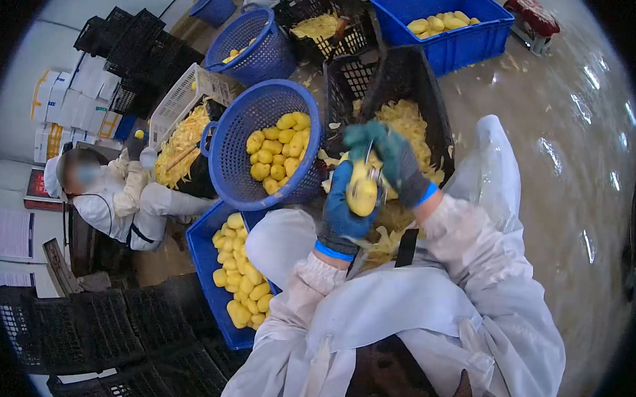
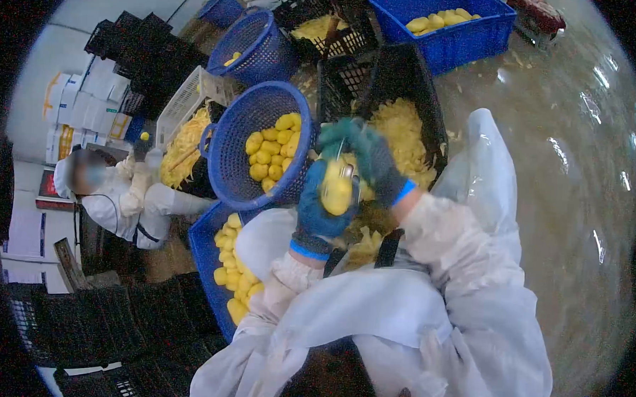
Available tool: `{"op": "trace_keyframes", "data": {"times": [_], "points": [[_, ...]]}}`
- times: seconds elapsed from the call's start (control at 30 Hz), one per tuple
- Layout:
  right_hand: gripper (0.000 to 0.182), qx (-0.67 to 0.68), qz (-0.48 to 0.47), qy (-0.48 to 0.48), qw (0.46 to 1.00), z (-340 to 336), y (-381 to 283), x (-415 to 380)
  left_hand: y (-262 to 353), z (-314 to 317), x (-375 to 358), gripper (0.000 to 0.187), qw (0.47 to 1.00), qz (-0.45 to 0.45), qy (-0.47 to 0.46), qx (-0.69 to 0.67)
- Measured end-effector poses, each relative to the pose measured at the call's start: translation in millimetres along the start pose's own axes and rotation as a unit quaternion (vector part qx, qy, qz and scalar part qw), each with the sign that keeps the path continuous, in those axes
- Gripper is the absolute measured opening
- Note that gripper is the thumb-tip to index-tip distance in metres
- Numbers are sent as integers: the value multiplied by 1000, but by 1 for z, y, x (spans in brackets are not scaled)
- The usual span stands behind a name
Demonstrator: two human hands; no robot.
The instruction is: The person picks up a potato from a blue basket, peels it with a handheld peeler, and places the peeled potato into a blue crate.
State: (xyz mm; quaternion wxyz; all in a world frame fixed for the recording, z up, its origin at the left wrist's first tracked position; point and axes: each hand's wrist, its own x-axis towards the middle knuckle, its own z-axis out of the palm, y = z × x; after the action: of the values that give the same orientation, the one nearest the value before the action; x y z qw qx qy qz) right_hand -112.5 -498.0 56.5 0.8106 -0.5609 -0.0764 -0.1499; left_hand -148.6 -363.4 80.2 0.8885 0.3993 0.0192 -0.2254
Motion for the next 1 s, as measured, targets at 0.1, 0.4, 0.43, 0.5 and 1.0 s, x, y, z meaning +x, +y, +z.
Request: {"op": "trace_keyframes", "data": {"times": [0.1, 0.4, 0.43, 0.5, 1.0], "points": [[45, 201, 143, 167, 955, -45, 8, 33, -4, -1, -6, 49, 999, 47, 21, -9], [37, 274, 96, 146, 946, -48, 20, 43, -1, 3, -15, 51, 998, 36, 9, 42], [39, 230, 66, 171, 956, -48, 15, 41, 4, 14, -20, 52, 1000, 19, 20, -9], [39, 255, 134, 103, 952, -19, -4, 18, 1, 9, -16, 52, 999, 5, 4, -42], [34, 282, 69, 150, 945, -61, 32, 56, 3, 9, -24, 37, 959, 62, -35, 274]]}}
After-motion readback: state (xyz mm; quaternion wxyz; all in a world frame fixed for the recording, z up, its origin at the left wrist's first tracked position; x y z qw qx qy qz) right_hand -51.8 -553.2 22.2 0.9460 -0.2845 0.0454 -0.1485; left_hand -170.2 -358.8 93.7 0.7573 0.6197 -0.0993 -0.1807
